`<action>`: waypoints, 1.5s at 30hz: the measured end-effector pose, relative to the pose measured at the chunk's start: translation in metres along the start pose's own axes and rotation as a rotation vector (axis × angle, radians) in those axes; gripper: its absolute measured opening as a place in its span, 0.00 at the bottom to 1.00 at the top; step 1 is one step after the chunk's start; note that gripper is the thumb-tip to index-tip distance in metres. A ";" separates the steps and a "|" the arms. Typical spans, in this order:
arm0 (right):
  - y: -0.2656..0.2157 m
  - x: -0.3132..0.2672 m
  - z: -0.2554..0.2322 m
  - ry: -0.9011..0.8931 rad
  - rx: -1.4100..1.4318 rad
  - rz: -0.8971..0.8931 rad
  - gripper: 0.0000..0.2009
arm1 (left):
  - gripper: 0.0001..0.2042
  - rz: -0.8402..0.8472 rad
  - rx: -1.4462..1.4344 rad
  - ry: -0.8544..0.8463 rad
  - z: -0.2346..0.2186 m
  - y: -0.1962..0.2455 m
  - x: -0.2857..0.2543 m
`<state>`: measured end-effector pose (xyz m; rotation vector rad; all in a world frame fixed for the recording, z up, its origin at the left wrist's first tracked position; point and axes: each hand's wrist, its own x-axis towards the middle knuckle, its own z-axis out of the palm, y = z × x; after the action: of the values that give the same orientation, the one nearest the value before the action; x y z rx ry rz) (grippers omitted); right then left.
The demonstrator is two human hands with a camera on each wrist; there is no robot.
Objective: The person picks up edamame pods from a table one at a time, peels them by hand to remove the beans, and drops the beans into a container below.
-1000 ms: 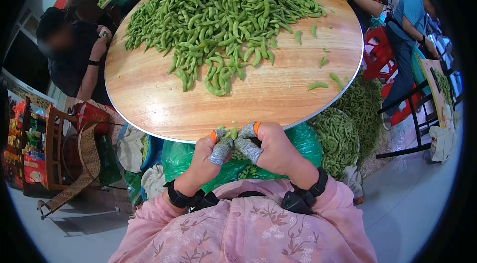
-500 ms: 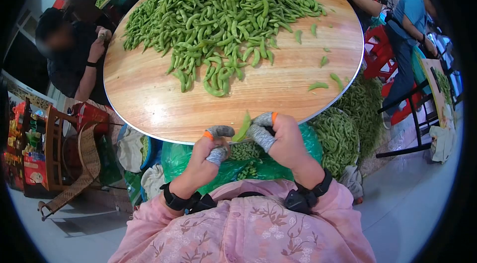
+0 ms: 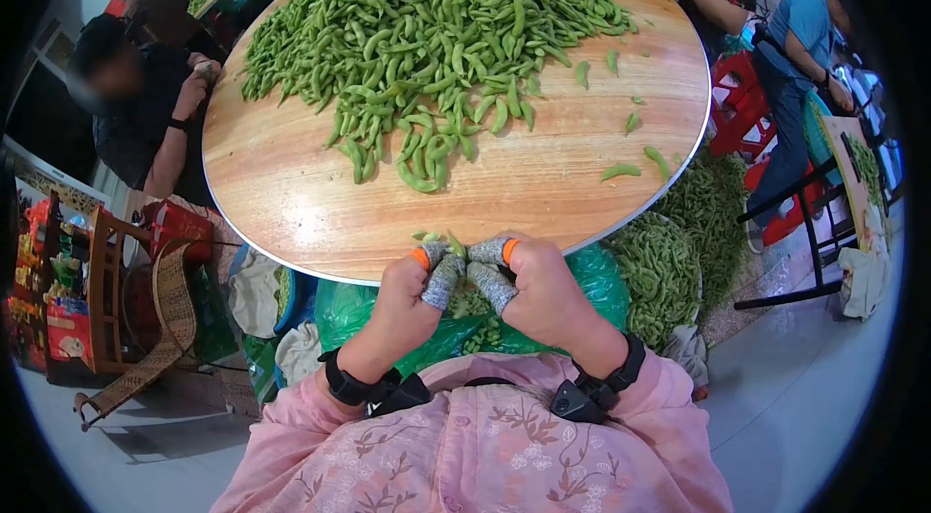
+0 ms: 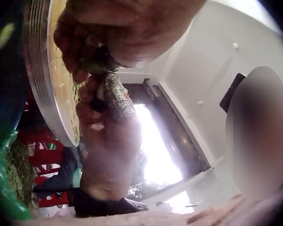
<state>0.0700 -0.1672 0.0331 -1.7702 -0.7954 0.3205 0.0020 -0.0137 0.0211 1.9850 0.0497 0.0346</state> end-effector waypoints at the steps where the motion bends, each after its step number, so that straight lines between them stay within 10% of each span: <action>1: 0.001 -0.001 0.000 -0.032 -0.004 0.015 0.05 | 0.07 -0.045 0.012 0.020 0.002 -0.005 0.000; 11: -0.002 -0.002 -0.008 -0.063 0.571 0.303 0.07 | 0.09 0.169 0.272 0.034 -0.004 0.010 -0.001; 29: 0.004 -0.004 -0.008 -0.073 0.690 0.414 0.08 | 0.12 0.464 0.581 0.158 -0.004 0.004 -0.001; 33: 0.007 -0.004 -0.002 -0.050 0.683 0.369 0.08 | 0.09 0.251 0.296 0.079 0.003 -0.005 -0.006; 38: 0.017 -0.007 0.002 -0.132 0.622 0.217 0.04 | 0.07 -0.129 -0.717 -0.060 0.002 -0.003 -0.007; 45: 0.004 -0.008 -0.003 -0.116 0.544 0.268 0.04 | 0.08 0.057 -0.105 -0.035 -0.002 0.006 -0.008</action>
<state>0.0675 -0.1755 0.0291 -1.3459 -0.4856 0.7492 -0.0063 -0.0150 0.0276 1.8813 -0.0311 0.0387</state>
